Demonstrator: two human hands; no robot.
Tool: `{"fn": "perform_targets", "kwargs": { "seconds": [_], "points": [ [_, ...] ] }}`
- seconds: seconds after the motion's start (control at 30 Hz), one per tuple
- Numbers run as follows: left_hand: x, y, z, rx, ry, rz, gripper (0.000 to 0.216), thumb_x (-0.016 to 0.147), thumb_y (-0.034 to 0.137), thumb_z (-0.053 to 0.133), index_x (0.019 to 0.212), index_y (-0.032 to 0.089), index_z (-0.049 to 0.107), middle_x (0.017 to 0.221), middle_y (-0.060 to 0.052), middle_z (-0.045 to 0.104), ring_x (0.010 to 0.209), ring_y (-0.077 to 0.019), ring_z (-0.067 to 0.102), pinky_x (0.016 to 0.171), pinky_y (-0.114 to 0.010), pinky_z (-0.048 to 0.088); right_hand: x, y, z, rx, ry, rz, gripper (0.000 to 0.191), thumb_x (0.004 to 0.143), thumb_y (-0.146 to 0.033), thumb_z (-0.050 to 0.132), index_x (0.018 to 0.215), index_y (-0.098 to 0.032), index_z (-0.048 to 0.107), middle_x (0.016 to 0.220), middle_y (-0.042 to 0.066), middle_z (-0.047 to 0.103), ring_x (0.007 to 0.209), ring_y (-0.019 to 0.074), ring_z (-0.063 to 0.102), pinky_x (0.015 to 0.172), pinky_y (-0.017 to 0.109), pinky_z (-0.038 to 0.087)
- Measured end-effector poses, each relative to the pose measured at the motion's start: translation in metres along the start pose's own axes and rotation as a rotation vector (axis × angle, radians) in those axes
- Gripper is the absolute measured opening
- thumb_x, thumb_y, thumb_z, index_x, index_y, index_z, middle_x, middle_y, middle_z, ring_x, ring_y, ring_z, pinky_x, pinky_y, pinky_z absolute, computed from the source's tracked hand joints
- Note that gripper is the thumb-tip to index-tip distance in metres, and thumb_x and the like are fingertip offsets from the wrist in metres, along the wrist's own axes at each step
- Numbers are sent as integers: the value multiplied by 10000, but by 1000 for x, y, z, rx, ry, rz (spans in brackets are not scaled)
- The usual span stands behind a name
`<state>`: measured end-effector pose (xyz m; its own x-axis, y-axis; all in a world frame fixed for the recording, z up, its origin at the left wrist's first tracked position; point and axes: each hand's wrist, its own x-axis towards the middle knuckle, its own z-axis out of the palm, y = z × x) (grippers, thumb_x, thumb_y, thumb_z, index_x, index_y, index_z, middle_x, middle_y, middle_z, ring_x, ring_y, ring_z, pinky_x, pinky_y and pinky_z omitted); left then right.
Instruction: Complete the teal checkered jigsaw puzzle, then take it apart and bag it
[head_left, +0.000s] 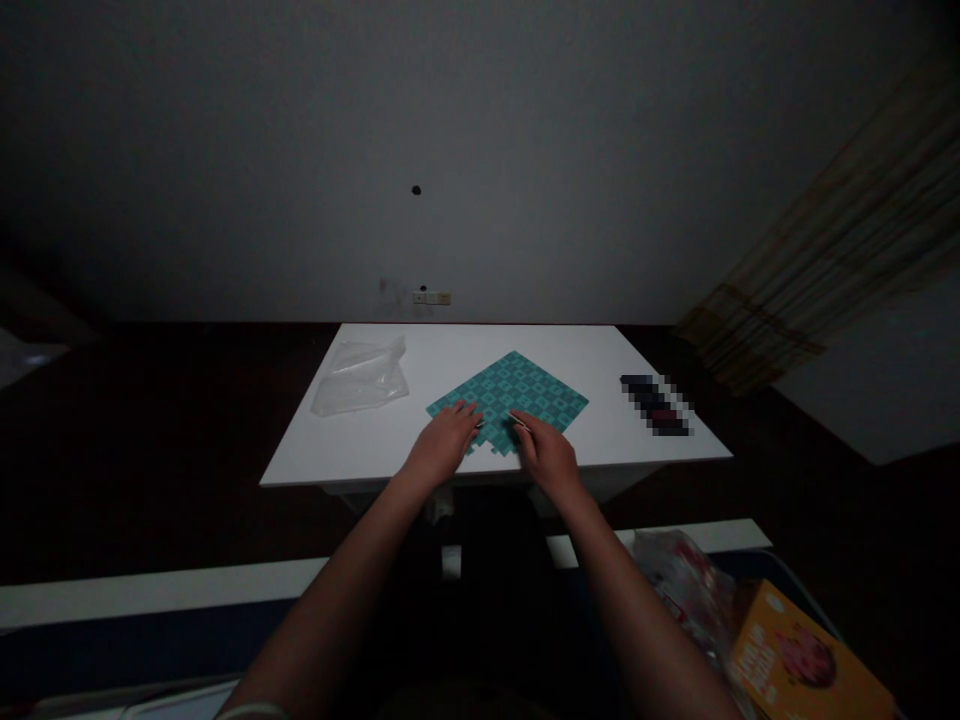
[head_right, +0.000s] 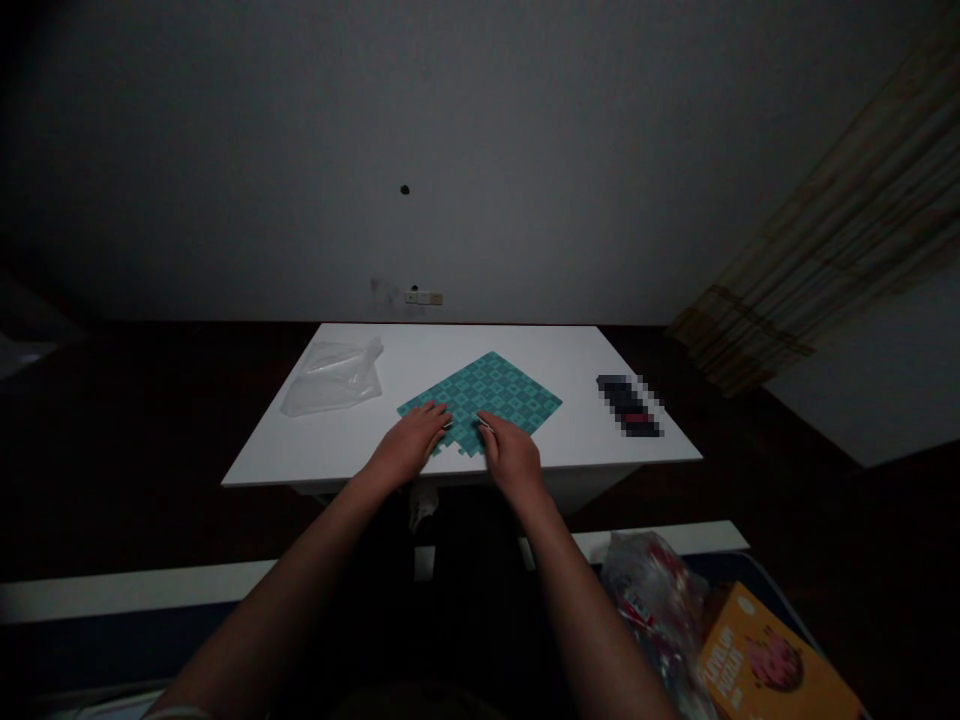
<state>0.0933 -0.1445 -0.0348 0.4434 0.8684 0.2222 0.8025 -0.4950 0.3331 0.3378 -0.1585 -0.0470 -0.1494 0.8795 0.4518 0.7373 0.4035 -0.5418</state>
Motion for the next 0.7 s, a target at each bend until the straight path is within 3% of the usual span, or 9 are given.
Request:
{"fn": "perform_targets", "kwargs": {
  "seconds": [0.1,0.3,0.4,0.5,0.7],
  "points": [
    [1,0,3,109,-49,-16,516,1157,314,469,1640,156,560,1776,-184,441,1682,-364,368,1356,-618,330,1,-4,7,-116,-95,-102,393,1146,-280,493,1445,-251,747,1446,112,774,1341,301,728,1152,484,579],
    [-18,4,5,134,-110,33,822,1127,670,464,1735,118,420,1833,-209,300,1712,-402,275,1383,-579,280,-15,-13,5,-315,-277,-204,540,1145,-400,549,1632,-172,594,1704,167,552,1602,385,490,1307,621,418],
    [-28,4,2,142,-126,70,935,1067,746,548,1737,108,409,1824,-227,314,1698,-419,307,1374,-577,306,-22,-16,-4,-330,-320,-250,642,1124,-453,588,1685,-148,523,1758,180,471,1640,396,433,1335,637,382],
    [-39,5,2,177,-106,111,870,1045,633,684,1715,128,450,1801,-214,382,1671,-414,374,1350,-566,367,-27,-13,-11,-314,-345,-310,730,1077,-489,673,1708,-170,492,1775,167,447,1653,390,415,1344,639,379],
    [-54,14,8,237,2,150,540,1082,324,696,1598,194,600,1699,-154,564,1575,-368,539,1265,-540,497,-33,1,-11,-303,-319,-384,587,1095,-287,656,1672,-258,554,1721,116,537,1606,345,501,1329,636,416]
  ]
}}
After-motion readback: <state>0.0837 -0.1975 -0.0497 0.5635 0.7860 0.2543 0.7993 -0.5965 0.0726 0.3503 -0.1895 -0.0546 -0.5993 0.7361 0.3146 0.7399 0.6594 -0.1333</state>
